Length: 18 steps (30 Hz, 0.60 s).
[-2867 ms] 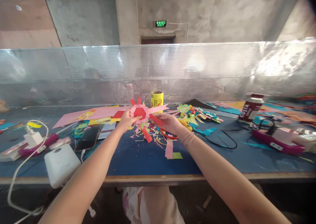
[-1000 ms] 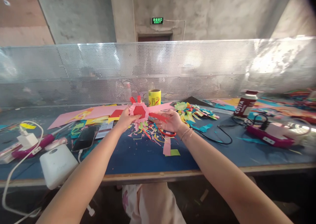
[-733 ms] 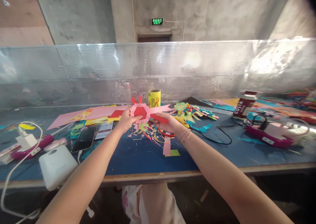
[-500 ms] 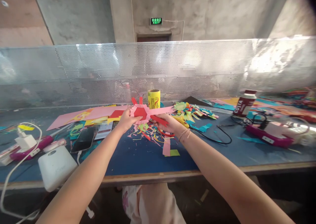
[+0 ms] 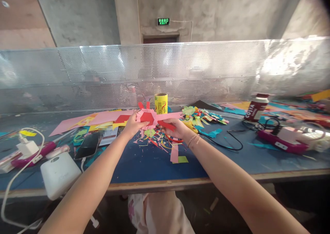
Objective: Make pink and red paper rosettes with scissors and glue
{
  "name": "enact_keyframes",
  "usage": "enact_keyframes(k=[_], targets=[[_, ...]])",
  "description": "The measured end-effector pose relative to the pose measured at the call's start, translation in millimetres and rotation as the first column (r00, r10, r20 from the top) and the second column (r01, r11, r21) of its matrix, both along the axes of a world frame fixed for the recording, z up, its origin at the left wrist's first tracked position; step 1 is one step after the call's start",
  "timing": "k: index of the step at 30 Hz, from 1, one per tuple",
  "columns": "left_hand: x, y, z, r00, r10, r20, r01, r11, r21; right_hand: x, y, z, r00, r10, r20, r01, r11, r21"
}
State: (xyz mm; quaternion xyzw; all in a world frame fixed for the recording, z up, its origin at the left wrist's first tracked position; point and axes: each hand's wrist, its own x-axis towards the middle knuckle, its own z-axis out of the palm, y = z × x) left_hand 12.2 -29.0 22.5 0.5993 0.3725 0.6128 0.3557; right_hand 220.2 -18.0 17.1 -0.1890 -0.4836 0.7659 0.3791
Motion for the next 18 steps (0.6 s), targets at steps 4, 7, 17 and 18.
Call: enact_keyframes(k=[4, 7, 17, 18], targets=[[1.1, 0.7, 0.0, 0.995, 0.045, -0.085, -0.044, 0.999, 0.015, -2.2, -1.2, -1.9, 0.998, -0.059, 0.034, 0.055, 0.993, 0.105], [2.8, -2.4, 1.9, 0.981, 0.115, -0.156, -0.098, 0.989, 0.109, -6.5, -4.6, -0.7, 0.981, -0.153, 0.122, 0.111, 0.948, 0.297], [10.2, -19.7, 11.7, 0.959, 0.254, -0.124, -0.207, 0.931, 0.3, -16.1, -24.3, 10.6, 0.712, -0.693, -0.114, 0.221, 0.067, 0.973], [9.9, -19.3, 11.3, 0.958, 0.267, -0.101, -0.228, 0.928, 0.295, -14.7, -24.1, 9.5, 0.7, -0.704, -0.121, 0.19, 0.021, 0.981]])
